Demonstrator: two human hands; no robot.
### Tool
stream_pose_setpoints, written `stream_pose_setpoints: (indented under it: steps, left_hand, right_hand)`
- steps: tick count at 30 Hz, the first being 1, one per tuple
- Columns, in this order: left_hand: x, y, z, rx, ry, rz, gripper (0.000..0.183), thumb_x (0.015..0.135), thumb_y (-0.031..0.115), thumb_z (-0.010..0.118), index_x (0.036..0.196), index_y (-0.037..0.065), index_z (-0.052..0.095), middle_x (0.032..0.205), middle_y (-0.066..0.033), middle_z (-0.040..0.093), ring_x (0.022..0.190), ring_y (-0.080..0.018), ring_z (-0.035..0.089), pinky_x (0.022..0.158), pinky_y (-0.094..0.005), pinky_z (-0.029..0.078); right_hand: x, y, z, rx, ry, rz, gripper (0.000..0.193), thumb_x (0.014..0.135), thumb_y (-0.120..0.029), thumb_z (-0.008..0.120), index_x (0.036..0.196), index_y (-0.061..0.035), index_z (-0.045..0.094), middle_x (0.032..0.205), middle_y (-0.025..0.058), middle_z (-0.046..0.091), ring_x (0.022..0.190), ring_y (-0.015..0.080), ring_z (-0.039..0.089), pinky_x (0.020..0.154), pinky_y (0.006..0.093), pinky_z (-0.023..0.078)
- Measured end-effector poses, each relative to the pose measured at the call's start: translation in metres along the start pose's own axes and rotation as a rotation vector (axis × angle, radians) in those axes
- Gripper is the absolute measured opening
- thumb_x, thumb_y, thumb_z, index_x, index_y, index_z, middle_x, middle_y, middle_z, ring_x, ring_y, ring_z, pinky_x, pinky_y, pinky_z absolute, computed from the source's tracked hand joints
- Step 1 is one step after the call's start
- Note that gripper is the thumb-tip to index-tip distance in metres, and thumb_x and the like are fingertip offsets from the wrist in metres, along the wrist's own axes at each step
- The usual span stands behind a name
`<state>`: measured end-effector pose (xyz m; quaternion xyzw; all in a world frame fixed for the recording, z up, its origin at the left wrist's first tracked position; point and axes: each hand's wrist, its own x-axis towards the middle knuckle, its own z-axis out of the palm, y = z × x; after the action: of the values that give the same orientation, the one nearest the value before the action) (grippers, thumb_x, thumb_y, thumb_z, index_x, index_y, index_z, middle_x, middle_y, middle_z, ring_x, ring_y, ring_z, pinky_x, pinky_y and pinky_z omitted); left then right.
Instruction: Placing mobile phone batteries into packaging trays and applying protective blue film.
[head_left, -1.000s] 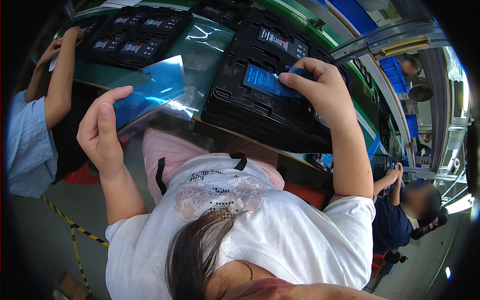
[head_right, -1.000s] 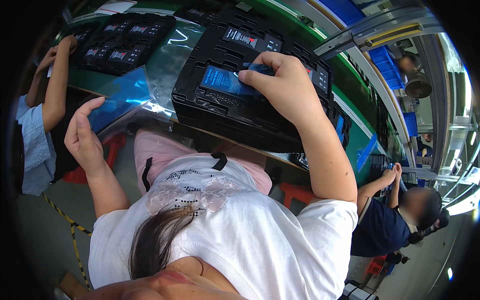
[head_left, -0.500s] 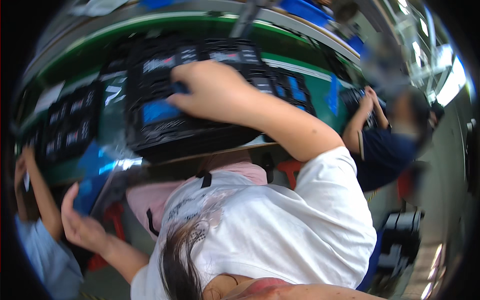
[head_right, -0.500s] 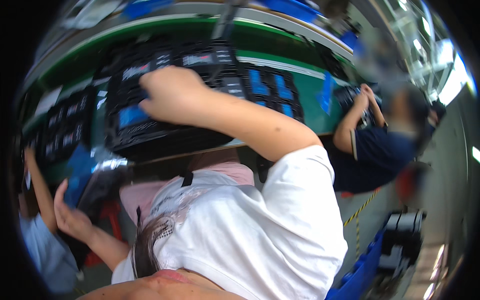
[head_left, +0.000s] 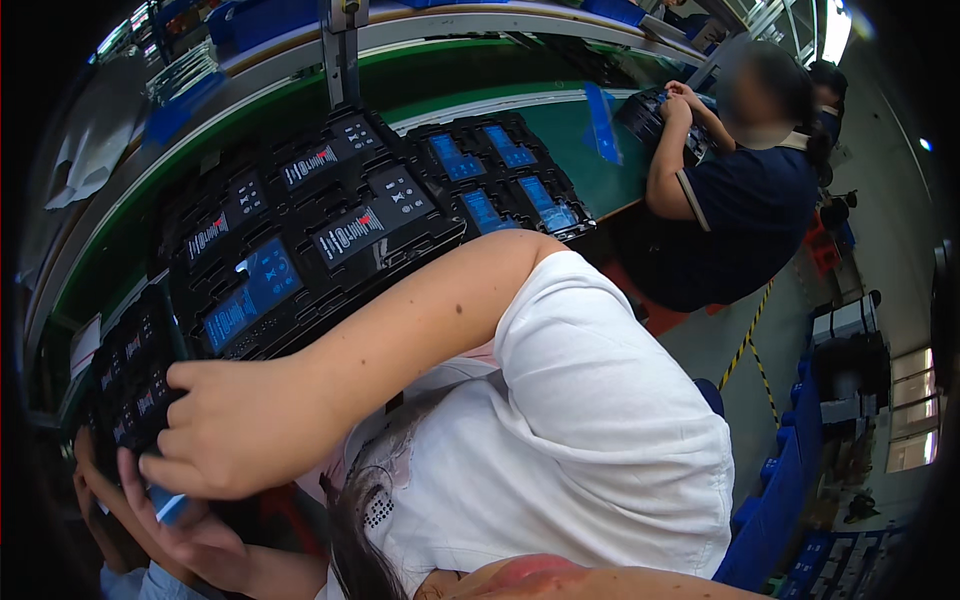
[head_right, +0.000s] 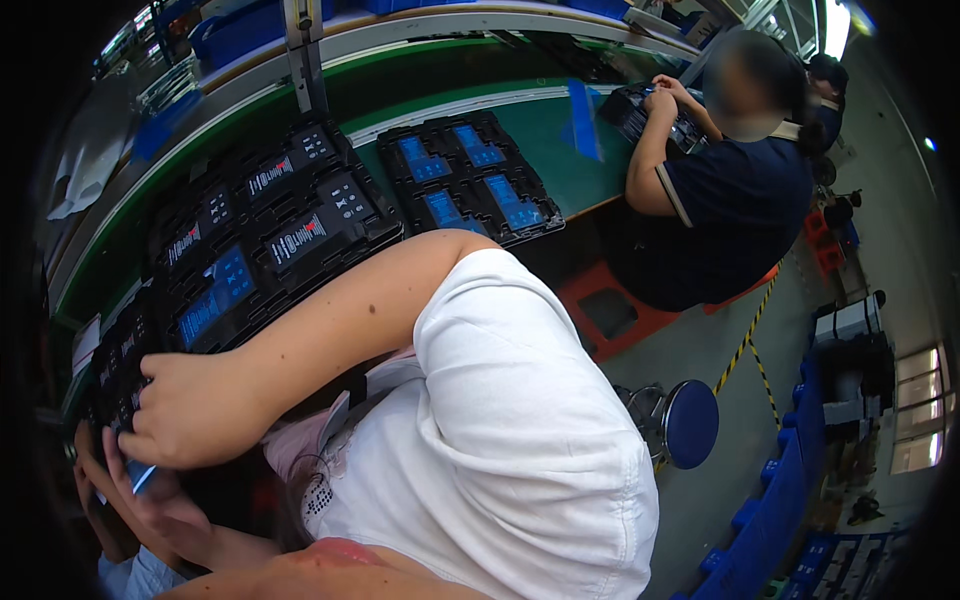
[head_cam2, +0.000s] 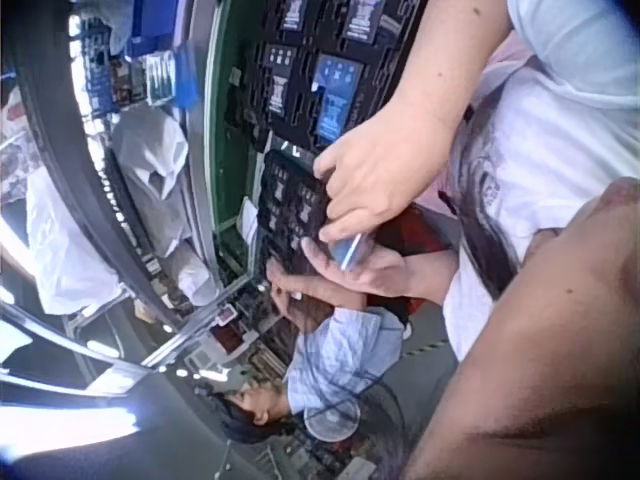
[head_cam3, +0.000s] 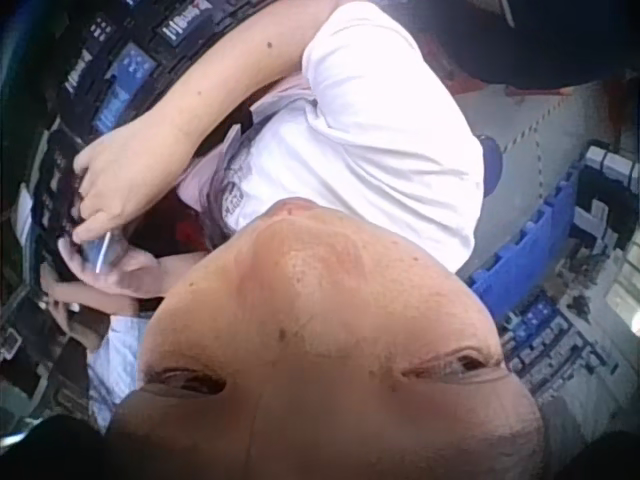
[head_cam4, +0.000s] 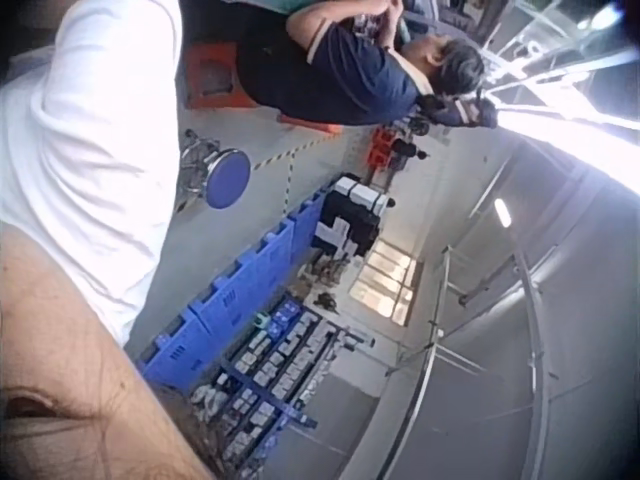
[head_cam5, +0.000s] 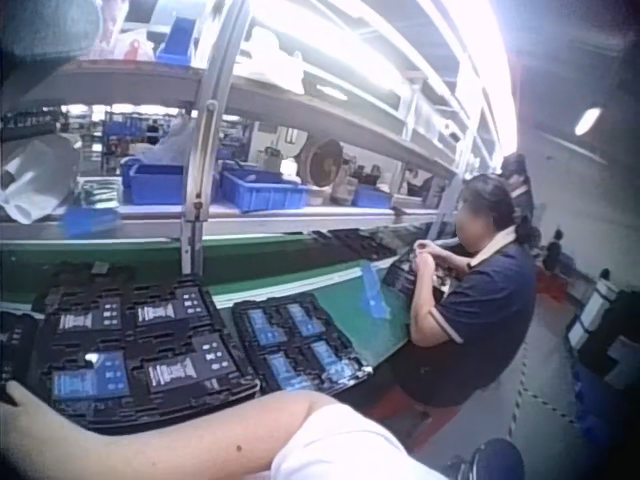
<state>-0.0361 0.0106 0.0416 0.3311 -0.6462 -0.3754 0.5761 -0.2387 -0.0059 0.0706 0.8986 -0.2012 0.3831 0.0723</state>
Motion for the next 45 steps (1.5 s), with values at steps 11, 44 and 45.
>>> stream_pose_setpoints:
  steps: [11,44,45]
  left_hand:
    - [-0.010,-0.015,-0.005,0.019,-0.210,-0.114,0.017,0.085,0.009,0.063,0.073,-0.002,0.058,0.062,-0.0066,0.057,0.052,-0.0116,0.054,0.052,-0.0221,0.042]
    - [0.045,-0.172,0.017,1.114,0.056,0.112,0.018,0.083,0.018,0.063,0.099,0.010,0.065,0.100,-0.0046,0.058,0.104,-0.0242,0.052,0.086,-0.0400,0.040]
    - [0.050,-0.158,0.020,1.024,0.137,0.126,0.023,0.085,0.018,0.061,0.106,0.009,0.065,0.103,-0.0063,0.060,0.103,-0.0257,0.054,0.085,-0.0389,0.040]
  right_hand:
    - [-0.013,0.034,-0.076,1.354,-0.111,1.030,0.020,0.088,-0.010,0.059,0.099,0.0059,0.064,0.088,0.0192,0.069,0.076,0.0242,0.069,0.069,0.0303,0.056]
    - [-0.101,0.044,-0.153,0.703,0.527,0.925,0.027,0.094,-0.012,0.049,0.112,0.0081,0.055,0.092,0.0213,0.067,0.079,0.0274,0.067,0.068,0.0340,0.054]
    - [-0.094,0.040,-0.148,0.586,0.499,0.929,0.026,0.094,-0.012,0.050,0.111,0.0079,0.055,0.092,0.0214,0.067,0.078,0.0268,0.067,0.069,0.0334,0.054]
